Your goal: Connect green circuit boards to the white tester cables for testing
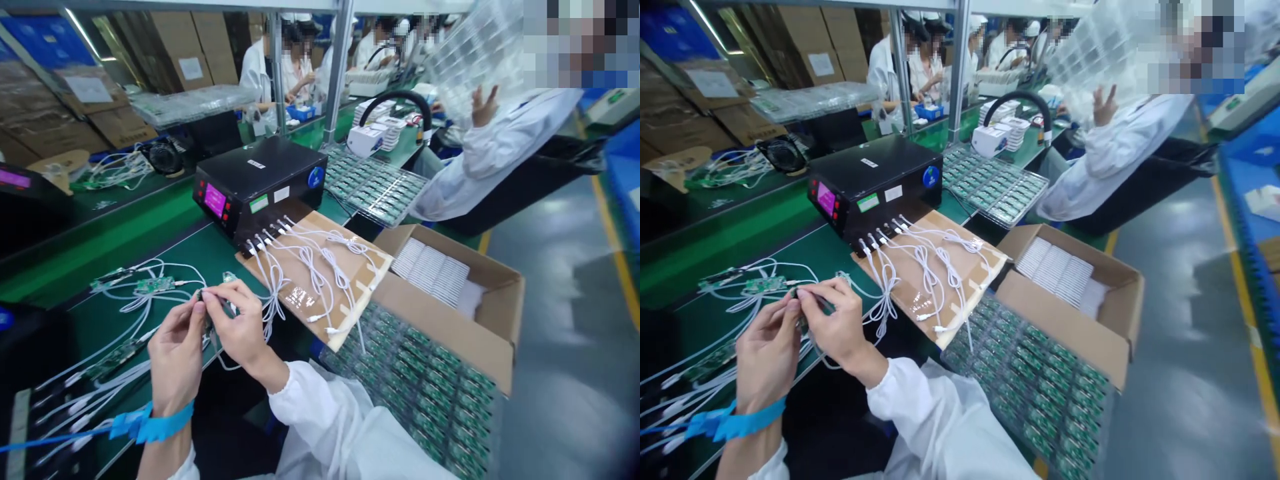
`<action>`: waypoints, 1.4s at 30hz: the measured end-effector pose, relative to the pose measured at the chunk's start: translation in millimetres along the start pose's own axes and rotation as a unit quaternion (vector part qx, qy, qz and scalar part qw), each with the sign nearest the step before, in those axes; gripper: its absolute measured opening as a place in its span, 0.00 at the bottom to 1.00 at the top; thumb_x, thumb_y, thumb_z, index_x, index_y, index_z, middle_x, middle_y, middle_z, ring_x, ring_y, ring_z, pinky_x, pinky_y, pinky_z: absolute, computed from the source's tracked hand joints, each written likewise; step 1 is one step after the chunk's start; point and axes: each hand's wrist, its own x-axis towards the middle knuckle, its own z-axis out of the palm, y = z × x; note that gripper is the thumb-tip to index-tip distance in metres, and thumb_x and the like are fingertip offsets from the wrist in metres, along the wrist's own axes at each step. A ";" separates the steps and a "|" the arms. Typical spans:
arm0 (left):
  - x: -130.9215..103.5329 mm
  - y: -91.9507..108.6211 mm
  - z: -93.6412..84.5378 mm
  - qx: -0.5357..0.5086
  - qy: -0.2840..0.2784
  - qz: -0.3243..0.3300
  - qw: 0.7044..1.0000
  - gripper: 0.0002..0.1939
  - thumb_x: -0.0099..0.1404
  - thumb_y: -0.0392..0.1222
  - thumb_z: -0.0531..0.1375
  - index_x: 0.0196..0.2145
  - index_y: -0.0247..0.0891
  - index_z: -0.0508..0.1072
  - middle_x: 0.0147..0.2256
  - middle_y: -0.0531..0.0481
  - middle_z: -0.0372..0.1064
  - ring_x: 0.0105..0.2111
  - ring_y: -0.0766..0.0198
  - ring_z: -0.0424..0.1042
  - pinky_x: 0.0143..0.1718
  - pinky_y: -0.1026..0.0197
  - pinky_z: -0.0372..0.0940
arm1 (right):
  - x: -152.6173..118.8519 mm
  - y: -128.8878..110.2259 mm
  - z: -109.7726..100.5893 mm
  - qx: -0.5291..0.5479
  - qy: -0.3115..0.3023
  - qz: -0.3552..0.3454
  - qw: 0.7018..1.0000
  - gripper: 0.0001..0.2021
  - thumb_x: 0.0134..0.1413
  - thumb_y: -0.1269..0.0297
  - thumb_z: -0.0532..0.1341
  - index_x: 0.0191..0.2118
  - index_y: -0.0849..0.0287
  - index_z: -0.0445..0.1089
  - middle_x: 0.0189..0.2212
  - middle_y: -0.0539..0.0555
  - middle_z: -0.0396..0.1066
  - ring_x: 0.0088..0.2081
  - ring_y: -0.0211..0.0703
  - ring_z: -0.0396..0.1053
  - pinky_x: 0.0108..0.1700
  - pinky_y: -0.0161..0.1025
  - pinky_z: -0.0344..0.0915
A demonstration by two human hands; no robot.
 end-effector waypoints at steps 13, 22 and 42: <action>30.8 2.6 3.1 0.088 -0.005 0.053 0.995 0.27 0.66 0.62 0.65 0.51 0.39 0.79 0.30 0.46 0.77 0.21 0.65 0.64 0.23 0.63 0.58 | 20.2 45.9 -41.2 -0.363 -0.127 0.055 0.921 0.14 0.71 0.64 0.58 0.57 0.61 0.73 0.53 0.64 0.73 0.46 0.51 0.76 0.48 0.45 0.72; 66.8 1.3 3.7 0.228 -0.052 0.136 0.963 0.17 0.64 0.51 0.65 0.47 0.40 0.81 0.35 0.43 0.78 0.31 0.55 0.75 0.34 0.57 0.66 | 35.1 42.3 -20.2 -0.444 -0.179 0.075 0.875 0.12 0.72 0.71 0.53 0.48 0.63 0.74 0.44 0.66 0.79 0.43 0.54 0.79 0.45 0.44 0.70; 61.9 -3.5 61.9 0.113 -0.219 0.040 0.968 0.34 0.73 0.69 0.50 0.41 0.36 0.80 0.36 0.42 0.79 0.38 0.53 0.77 0.42 0.54 0.72 | 42.0 24.7 -56.9 0.051 -0.046 0.211 0.975 0.21 0.60 0.44 0.62 0.46 0.57 0.64 0.36 0.52 0.75 0.14 0.30 0.62 0.11 0.30 0.51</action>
